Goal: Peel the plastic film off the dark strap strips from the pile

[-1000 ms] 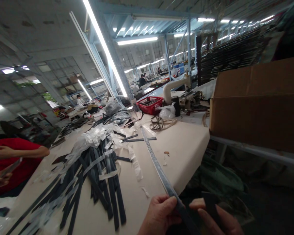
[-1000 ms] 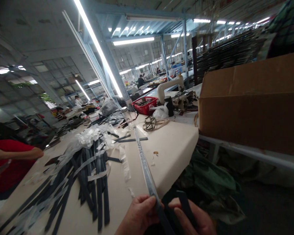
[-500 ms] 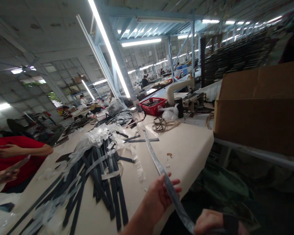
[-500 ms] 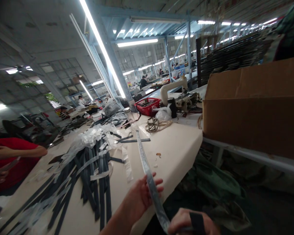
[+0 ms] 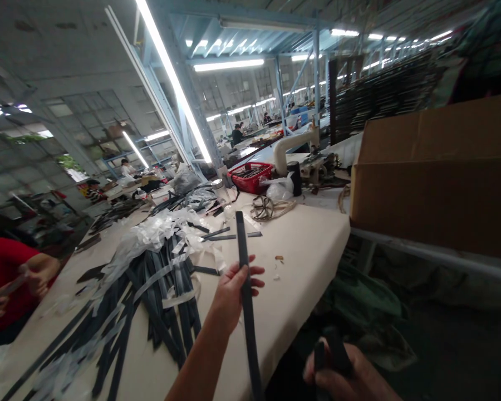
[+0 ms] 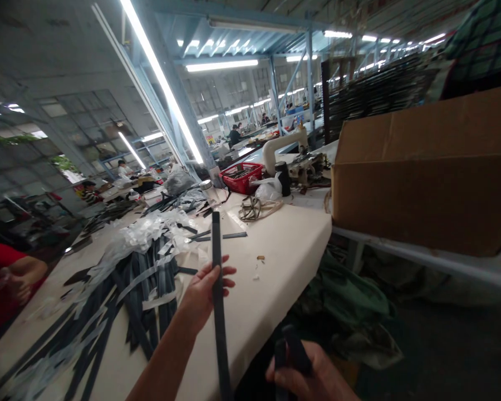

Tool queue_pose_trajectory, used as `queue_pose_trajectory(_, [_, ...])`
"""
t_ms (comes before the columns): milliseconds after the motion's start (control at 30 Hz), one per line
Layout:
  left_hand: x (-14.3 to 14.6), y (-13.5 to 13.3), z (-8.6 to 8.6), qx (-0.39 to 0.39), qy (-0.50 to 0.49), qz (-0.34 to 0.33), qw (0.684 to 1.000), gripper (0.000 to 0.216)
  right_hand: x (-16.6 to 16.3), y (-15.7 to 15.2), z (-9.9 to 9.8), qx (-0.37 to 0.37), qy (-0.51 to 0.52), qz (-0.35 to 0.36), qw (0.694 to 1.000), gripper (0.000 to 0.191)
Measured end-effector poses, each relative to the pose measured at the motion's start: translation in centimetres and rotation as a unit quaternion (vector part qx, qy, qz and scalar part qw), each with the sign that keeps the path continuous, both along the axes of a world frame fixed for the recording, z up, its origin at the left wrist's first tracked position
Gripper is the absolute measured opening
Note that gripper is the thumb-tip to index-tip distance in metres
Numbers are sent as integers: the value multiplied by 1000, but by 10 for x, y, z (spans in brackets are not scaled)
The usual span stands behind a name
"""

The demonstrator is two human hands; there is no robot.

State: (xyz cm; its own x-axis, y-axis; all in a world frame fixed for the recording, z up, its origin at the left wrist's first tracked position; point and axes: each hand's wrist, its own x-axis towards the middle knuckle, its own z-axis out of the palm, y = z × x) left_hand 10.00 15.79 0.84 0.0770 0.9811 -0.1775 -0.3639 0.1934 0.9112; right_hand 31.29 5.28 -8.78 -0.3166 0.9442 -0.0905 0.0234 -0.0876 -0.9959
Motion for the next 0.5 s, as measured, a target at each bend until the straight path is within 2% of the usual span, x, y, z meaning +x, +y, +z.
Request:
queue_pose_trajectory(67, [12, -26, -20, -21, 28, -59, 998, 47, -2, 18, 25, 32, 12, -79, 996, 34])
queue_pose_trajectory(133, [20, -49, -39, -37, 49, -107, 992, 46, -3, 36, 43, 37, 24, -122, 992, 40])
queue_pose_trajectory(267, [24, -77, -67, -62, 80, -182, 978, 48, -6, 59, 59, 38, 99, -162, 981, 39])
queue_pose_trajectory(400, [22, -85, -74, -59, 112, -226, 966, 50, -14, 65, 57, 42, 141, -197, 969, 38])
queue_pose_trajectory(500, [26, -83, -68, 4, 133, -205, 970, 52, -27, 64, 55, 57, 134, -231, 962, 38])
